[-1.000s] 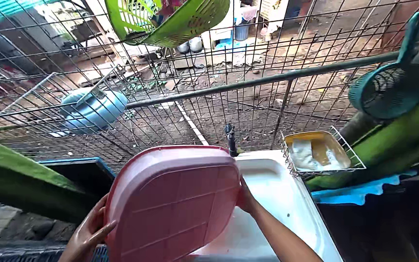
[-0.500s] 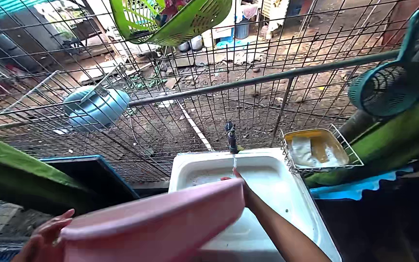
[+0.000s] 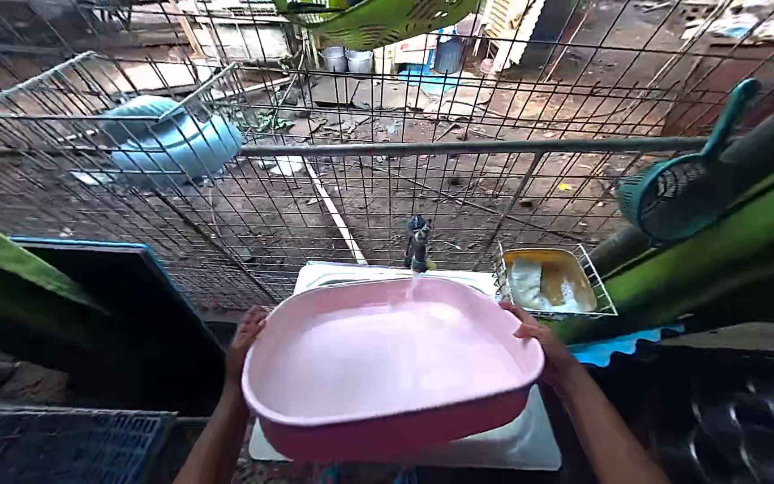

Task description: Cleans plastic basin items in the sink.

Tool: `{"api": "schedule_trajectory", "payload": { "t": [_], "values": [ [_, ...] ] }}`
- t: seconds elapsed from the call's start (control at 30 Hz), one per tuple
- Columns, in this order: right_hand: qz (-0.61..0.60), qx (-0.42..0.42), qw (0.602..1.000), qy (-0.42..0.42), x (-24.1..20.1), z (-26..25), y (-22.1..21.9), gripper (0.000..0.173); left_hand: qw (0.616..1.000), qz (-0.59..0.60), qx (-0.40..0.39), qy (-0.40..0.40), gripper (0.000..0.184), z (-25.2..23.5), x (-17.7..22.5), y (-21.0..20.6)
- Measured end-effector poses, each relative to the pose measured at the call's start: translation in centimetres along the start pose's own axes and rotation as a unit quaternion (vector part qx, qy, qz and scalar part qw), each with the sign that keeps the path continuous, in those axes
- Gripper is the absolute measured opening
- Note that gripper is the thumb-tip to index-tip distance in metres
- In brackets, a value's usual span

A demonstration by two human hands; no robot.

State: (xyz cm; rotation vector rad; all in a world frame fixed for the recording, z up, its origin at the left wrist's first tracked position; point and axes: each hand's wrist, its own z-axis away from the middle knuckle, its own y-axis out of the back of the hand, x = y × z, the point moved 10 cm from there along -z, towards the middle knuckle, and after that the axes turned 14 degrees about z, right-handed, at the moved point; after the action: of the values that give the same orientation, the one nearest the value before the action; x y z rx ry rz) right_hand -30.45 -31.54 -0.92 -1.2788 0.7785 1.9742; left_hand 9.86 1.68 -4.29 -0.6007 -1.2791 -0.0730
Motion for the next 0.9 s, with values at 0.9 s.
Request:
{"api": "schedule_trajectory", "payload": {
  "t": [0.9],
  "values": [
    [0.076,0.031,0.996,-0.040,-0.2,7.6,3.7,0.066,0.954,-0.032,-0.092,0.282,0.027,4.7,-0.6,-3.9]
  ]
}}
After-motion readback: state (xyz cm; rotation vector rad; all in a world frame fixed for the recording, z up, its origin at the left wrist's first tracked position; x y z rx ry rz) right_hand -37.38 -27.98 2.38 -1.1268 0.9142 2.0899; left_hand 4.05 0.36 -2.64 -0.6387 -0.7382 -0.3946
